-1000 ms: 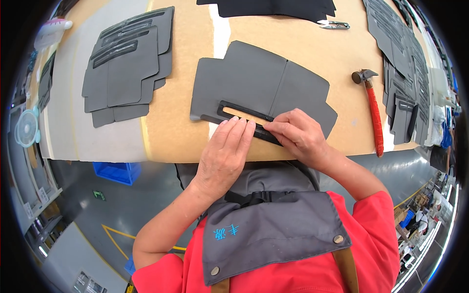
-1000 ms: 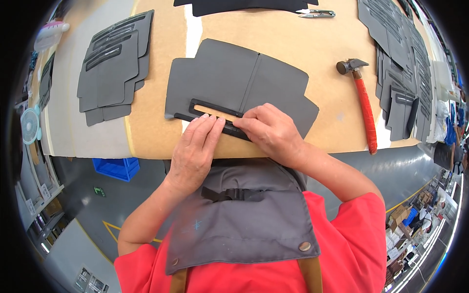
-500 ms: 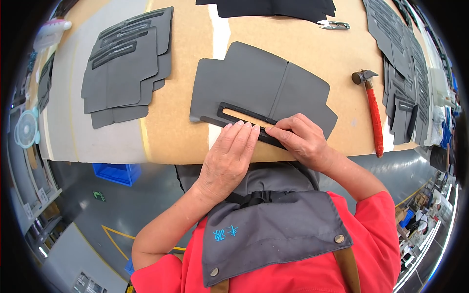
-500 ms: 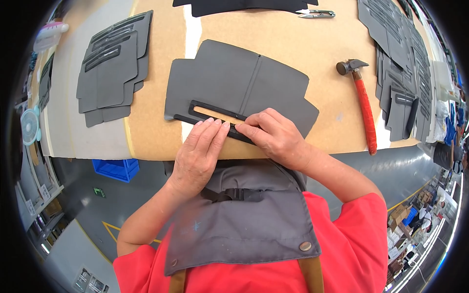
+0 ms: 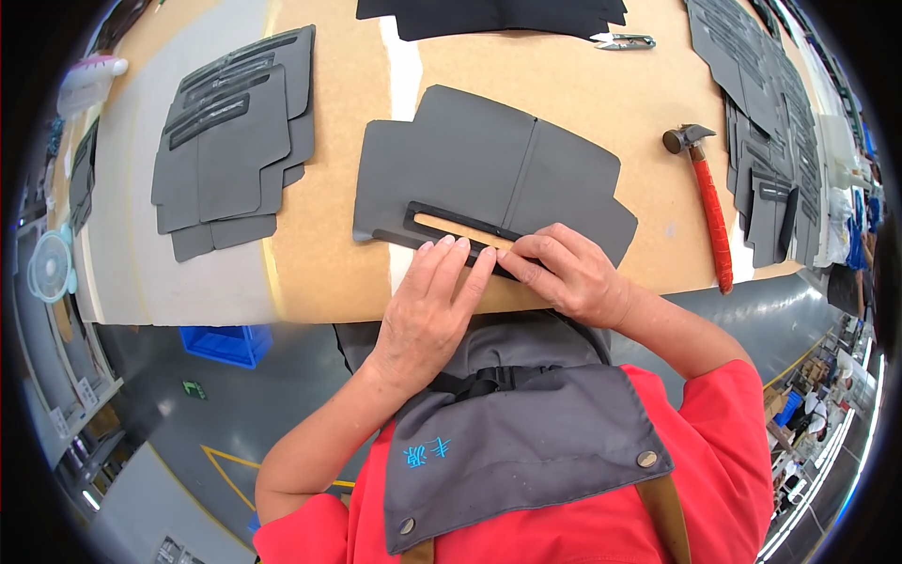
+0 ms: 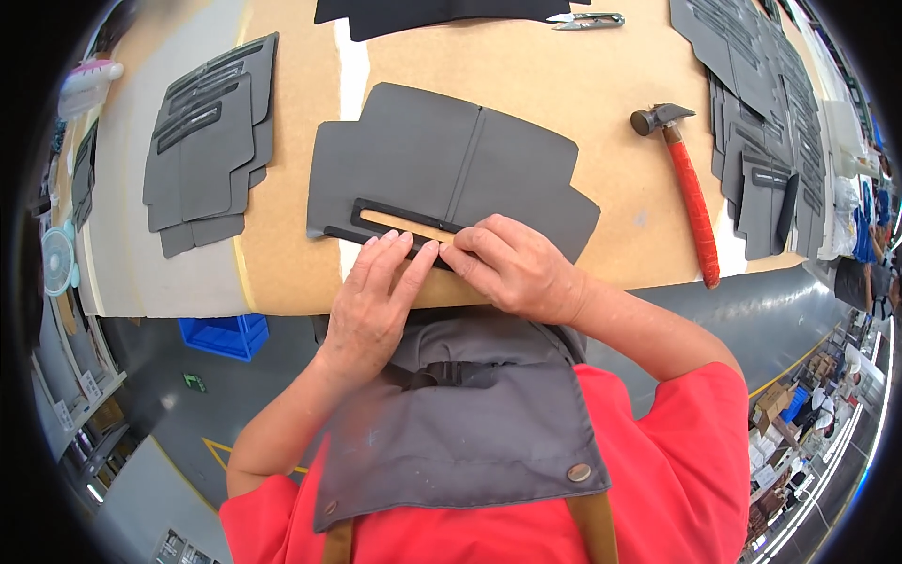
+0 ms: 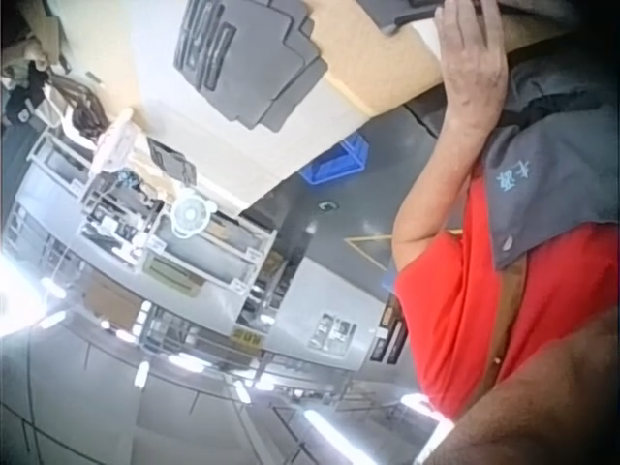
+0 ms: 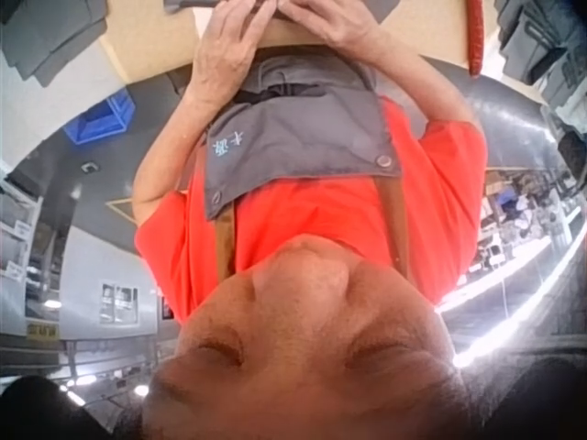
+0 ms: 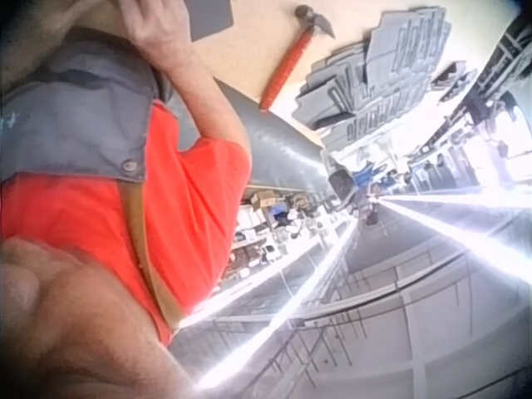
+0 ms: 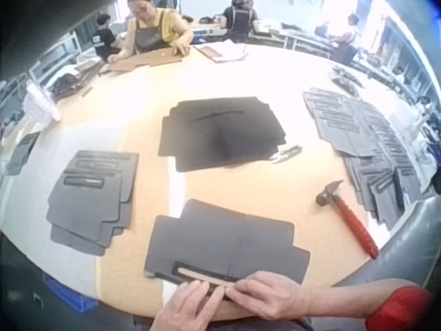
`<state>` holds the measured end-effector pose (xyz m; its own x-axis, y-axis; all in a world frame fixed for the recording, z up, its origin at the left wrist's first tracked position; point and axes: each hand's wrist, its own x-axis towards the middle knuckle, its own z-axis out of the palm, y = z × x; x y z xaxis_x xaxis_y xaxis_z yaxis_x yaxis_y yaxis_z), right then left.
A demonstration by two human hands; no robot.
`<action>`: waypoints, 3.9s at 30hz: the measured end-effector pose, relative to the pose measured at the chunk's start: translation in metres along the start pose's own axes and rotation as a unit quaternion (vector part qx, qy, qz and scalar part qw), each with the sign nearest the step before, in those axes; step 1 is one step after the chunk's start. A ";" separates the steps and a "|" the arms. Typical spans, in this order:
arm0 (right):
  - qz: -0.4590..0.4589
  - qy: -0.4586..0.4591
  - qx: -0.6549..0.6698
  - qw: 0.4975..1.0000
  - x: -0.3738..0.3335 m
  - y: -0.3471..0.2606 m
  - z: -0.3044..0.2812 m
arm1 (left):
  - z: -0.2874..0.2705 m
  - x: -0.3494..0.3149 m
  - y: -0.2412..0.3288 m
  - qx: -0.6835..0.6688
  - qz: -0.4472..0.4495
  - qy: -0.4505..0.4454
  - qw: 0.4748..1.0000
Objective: Manually assembling and reinforcing leather components by inserting strips and using a hammer.
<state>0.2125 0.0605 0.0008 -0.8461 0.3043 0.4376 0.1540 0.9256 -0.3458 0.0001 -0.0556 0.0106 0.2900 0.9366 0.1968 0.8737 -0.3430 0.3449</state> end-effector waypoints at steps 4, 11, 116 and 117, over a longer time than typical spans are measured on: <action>0.075 0.010 0.054 0.996 0.001 -0.006 0.000 | 0.001 -0.002 0.000 0.011 -0.002 -0.008 1.000; 0.111 0.011 0.073 0.991 -0.009 -0.007 0.001 | -0.003 -0.001 0.001 0.012 0.004 -0.021 1.000; 0.051 -0.005 -0.019 0.999 -0.071 -0.011 -0.020 | 0.005 -0.002 0.008 -0.009 -0.035 0.040 0.999; 0.048 -0.004 -0.020 0.999 -0.072 -0.013 -0.021 | 0.005 -0.002 0.009 0.003 -0.027 0.043 0.999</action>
<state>0.2824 0.0313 -0.0092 -0.8305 0.3904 0.3974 0.2549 0.9006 -0.3521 0.0088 -0.0603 0.0088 0.2081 0.9441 0.2559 0.8893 -0.2915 0.3523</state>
